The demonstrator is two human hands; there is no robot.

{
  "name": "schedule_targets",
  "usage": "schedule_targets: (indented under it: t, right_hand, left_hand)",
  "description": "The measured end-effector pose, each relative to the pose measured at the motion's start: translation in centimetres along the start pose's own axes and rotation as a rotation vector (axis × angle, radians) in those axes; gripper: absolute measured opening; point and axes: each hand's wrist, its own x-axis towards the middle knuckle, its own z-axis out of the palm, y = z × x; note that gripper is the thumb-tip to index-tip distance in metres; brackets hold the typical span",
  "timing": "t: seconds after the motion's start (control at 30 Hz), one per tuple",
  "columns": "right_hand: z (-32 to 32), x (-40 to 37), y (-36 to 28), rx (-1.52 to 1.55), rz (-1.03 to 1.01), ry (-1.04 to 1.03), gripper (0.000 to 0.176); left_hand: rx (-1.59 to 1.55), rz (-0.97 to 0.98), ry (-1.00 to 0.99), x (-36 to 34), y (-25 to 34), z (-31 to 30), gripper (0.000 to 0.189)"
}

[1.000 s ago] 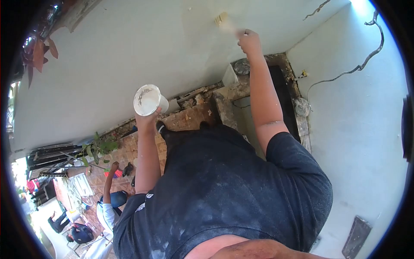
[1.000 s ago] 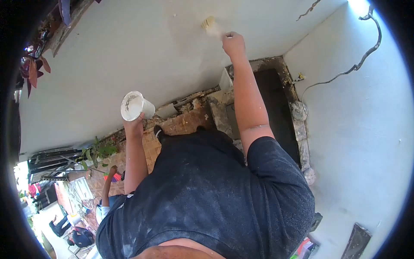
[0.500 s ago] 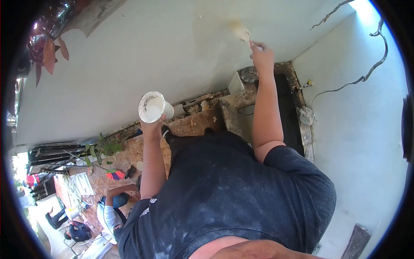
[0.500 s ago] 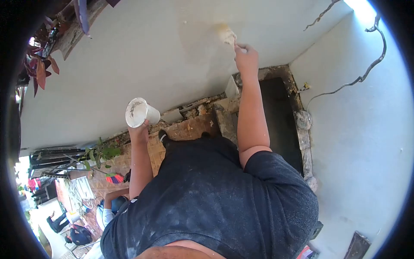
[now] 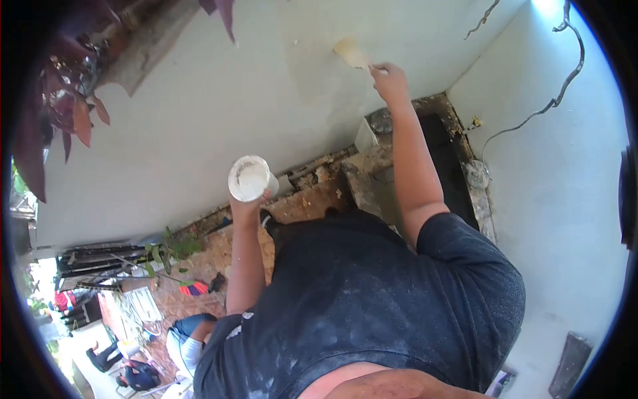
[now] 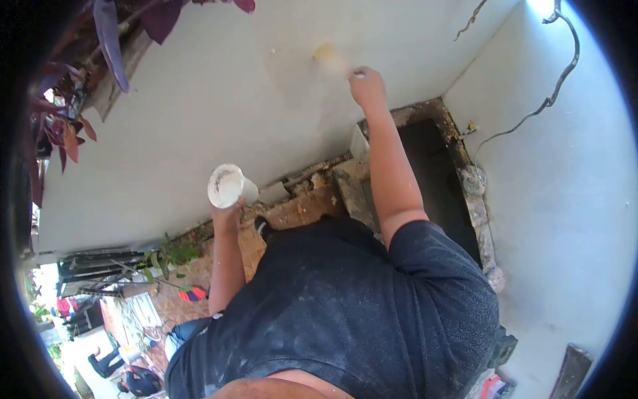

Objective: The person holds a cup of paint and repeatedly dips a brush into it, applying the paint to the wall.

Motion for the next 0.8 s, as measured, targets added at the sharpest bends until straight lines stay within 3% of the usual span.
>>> schedule_targets:
  t: [0.1, 0.23, 0.43, 0.53, 0.63, 0.73, 0.8]
  right_hand:
    - [-2.9, -1.7, -0.9, 0.077, 0.065, 0.035, 0.030]
    - [-0.8, 0.9, 0.2, -0.088, -0.052, 0.084, 0.028]
    - [-3.5, 0.4, 0.6, 0.075, 0.077, 0.065, 0.030]
    - [-1.4, 2.3, 0.8, -0.093, -0.119, 0.084, 0.031]
    - [-2.3, 2.0, 0.5, -0.106, -0.150, 0.092, 0.031]
    - [-5.3, 0.0, -1.9, -0.006, 0.023, 0.042, 0.029]
    - [-3.6, 1.2, -1.9, -0.086, -0.082, 0.074, 0.028]
  left_hand:
    - [-0.030, 0.134, -0.012, 0.3, -0.9, -0.3, 0.091]
    - [-0.082, -0.037, 0.001, -0.7, -0.8, -0.7, 0.089]
    - [-0.140, 0.086, -0.002, -0.5, -0.5, 0.1, 0.084]
    - [-0.081, 0.022, -0.028, -0.1, -1.3, -1.1, 0.086]
    - [-0.003, 0.048, -0.005, -0.1, -1.1, -0.9, 0.086]
    - [-0.059, 0.106, 0.003, 0.1, -0.7, 0.1, 0.086]
    - [-0.056, 0.073, 0.020, -0.4, -0.6, 0.2, 0.087]
